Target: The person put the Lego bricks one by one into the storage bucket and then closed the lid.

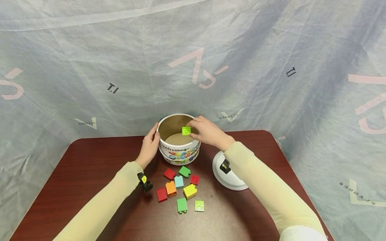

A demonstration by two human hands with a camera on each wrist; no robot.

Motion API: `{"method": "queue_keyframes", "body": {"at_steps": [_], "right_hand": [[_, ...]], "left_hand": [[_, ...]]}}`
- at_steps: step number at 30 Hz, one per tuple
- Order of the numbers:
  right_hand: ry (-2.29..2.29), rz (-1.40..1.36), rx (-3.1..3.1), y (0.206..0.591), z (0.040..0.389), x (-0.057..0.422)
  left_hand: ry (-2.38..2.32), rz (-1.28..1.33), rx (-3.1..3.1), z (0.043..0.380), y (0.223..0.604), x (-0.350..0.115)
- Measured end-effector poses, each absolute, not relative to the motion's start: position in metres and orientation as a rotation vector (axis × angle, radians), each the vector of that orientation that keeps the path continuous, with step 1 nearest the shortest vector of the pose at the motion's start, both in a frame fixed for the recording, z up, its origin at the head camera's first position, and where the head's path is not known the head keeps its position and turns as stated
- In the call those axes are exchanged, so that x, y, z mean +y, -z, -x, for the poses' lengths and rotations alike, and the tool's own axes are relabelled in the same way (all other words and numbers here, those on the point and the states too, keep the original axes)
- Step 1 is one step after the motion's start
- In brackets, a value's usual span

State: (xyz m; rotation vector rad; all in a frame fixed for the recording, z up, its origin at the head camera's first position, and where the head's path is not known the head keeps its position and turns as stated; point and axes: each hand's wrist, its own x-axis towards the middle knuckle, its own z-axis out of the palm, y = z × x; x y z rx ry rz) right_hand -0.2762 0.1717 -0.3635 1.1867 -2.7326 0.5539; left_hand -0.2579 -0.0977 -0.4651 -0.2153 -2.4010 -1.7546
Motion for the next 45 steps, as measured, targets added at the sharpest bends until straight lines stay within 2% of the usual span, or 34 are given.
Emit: {"method": "queue_keyframes", "body": {"at_steps": [25, 45], "right_hand": [[-0.515, -1.119, -2.768, 0.373, 0.301, 0.159], [-0.524, -1.13, -2.771, 0.375, 0.296, 0.145]], "left_hand": [[1.766, 0.222, -2.362, 0.26, 0.463, -0.094], [1.769, 0.202, -2.376, 0.257, 0.468, -0.095]]}}
